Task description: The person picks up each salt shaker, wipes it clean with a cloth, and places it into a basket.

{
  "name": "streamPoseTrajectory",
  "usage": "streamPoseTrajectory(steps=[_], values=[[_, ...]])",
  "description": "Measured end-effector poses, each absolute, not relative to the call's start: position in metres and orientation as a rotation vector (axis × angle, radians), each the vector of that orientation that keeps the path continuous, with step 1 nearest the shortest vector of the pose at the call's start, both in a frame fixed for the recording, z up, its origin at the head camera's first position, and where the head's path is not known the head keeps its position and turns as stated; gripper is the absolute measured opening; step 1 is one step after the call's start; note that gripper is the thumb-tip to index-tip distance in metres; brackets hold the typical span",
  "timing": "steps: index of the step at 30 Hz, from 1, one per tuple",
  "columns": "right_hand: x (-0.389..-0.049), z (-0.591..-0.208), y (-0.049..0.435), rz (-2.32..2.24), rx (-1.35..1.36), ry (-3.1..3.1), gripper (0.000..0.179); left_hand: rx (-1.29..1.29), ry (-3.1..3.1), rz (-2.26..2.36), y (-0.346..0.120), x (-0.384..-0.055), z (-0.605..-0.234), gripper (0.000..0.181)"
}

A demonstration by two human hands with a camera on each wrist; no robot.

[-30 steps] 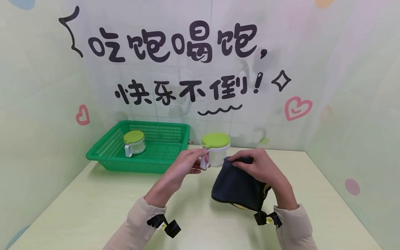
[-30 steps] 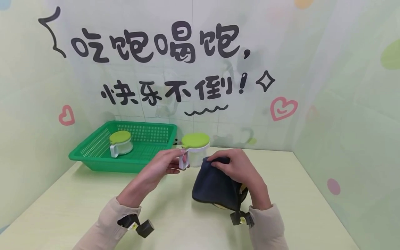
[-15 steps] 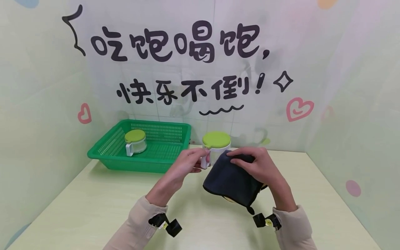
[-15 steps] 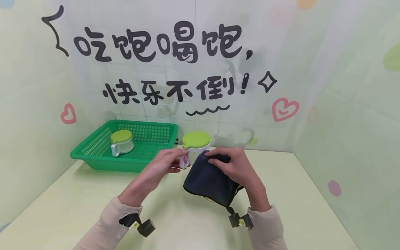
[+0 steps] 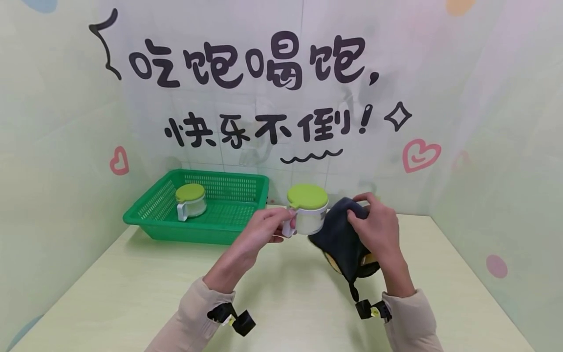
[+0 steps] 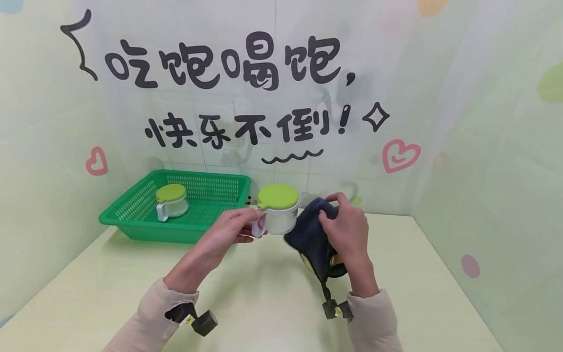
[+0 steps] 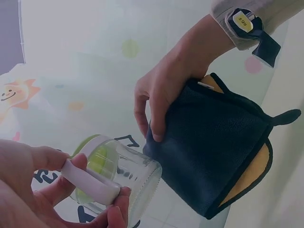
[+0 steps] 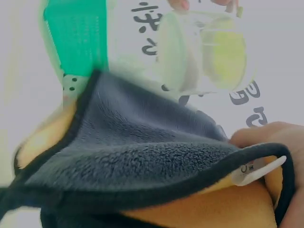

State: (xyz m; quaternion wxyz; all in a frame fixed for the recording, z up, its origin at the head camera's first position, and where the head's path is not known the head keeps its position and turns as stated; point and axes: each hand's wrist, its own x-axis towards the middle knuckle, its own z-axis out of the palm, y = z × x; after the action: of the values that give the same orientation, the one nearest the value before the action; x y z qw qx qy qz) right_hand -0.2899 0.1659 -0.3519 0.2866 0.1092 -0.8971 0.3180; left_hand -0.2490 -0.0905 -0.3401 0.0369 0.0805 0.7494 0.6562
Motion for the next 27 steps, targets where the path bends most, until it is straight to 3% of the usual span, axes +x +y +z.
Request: streamPoseTrajectory(steps=[17, 27], values=[[-0.264, -0.333, 0.142, 1.16, 0.58, -2.433, 0.017, 0.273, 2.281, 2.047, -0.088, -0.253, -0.344, 0.035], [-0.275, -0.338, 0.15, 1.108, 0.271, -2.382, 0.022, 0.374, 2.304, 1.905, -0.084, -0.252, -0.345, 0.03]])
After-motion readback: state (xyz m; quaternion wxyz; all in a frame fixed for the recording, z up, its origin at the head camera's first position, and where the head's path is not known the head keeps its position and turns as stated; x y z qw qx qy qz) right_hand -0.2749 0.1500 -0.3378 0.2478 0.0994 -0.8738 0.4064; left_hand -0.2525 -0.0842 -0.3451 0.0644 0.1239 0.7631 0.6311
